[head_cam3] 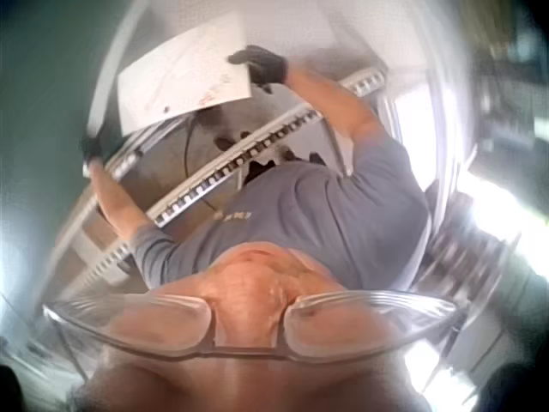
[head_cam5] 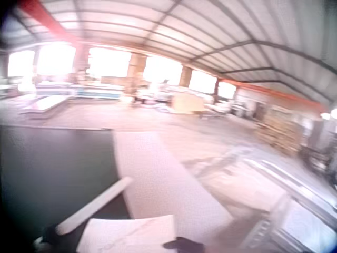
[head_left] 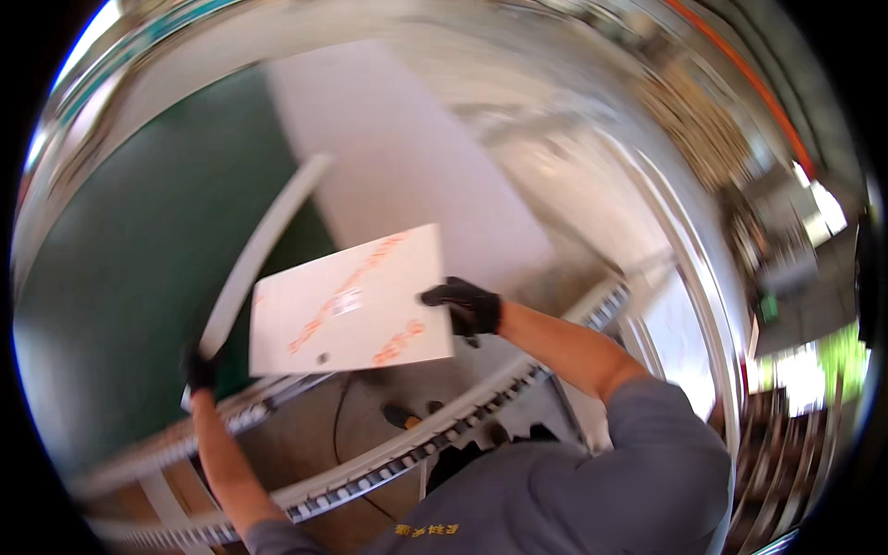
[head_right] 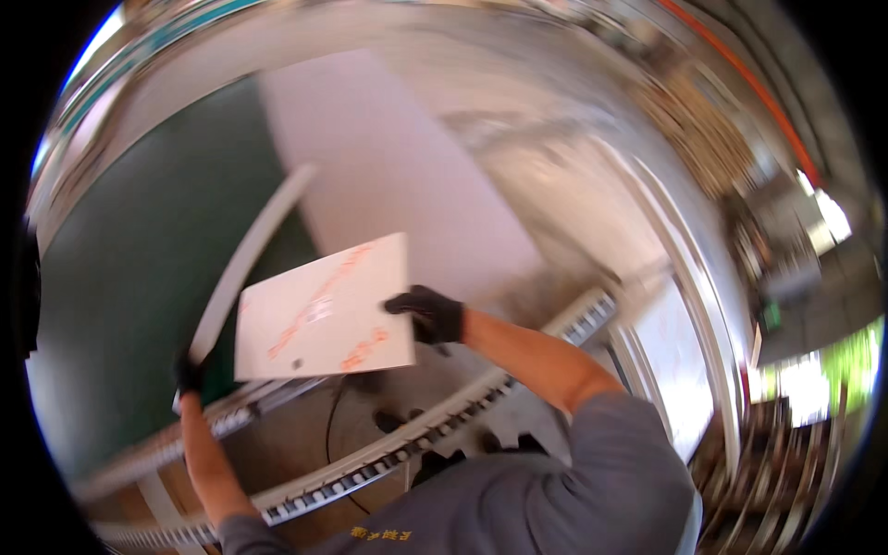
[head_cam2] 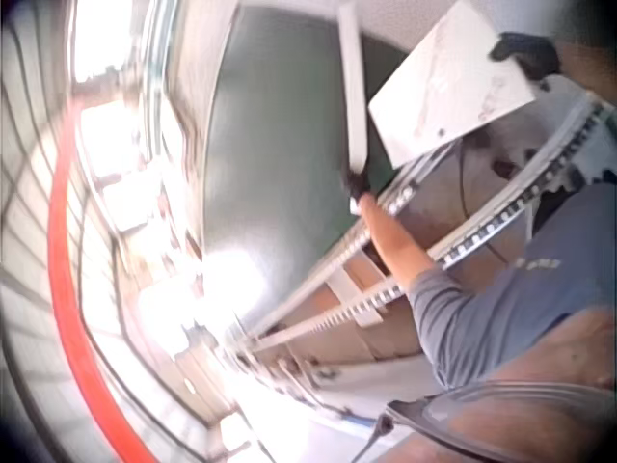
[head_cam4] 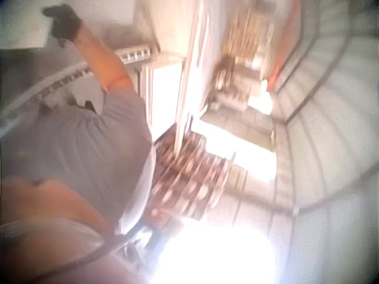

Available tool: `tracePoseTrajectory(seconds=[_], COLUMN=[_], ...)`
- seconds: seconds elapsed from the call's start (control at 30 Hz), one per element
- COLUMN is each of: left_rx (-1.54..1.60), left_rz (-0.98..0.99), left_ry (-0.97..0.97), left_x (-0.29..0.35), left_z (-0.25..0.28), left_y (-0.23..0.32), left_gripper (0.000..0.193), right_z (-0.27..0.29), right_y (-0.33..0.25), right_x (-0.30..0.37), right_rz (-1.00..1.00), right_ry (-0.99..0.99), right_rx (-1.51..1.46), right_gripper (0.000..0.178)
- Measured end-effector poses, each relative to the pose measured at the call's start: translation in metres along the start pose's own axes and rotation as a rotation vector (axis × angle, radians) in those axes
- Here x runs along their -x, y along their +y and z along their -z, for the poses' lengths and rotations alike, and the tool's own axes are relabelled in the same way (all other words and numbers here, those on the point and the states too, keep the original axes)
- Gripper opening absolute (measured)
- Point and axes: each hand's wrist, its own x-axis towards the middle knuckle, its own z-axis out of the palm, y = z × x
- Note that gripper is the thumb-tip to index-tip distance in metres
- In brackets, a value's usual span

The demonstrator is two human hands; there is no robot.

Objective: The person picks up white rectangular panels from a stack and feeds them into a processing machine. They then retrieve the processed panels from the output side of the machine and stack them on a nearby table. The person repeats this cycle of feeding and stacking multiple times.

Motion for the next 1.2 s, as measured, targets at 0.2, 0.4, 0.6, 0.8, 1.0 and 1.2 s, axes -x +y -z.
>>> tracePoseTrajectory(seconds=[0.2,0.4,0.6,0.8,1.0,1.2], left_rx=[0.119,-0.084,0.166,0.434,0.874,0.705], left_rz=[-0.188,-0.341,-0.015,0.119,0.197,0.009], left_ry=[0.014,0.487,0.526,0.491,0.46,0.341], left_x=[0.03,0.129,0.271,0.358,0.417,0.444], left_z=[0.067,0.075,0.09,0.074,0.074,0.069], left_y=[0.112,0.163,0.271,0.378,0.458,0.487], left_gripper=[0.061,0.06,0.054,0.051,0.049,0.061], right_z=[0.076,0.131,0.223,0.312,0.349,0.371], right_y=[0.039,0.083,0.153,0.273,0.341,0.401], right_x=[0.219,0.444,0.604,0.756,0.83,0.848], right_rz=[0.707,0.596,0.793,0.976,1.031,0.868], right_ry=[0.401,0.881,1.319,1.592,1.627,1.634], right_rx=[0.338,-0.69,-0.8,-1.006,-1.055,-1.094], right_gripper=[0.037,0.03,0.028,0.031,0.026,0.035])
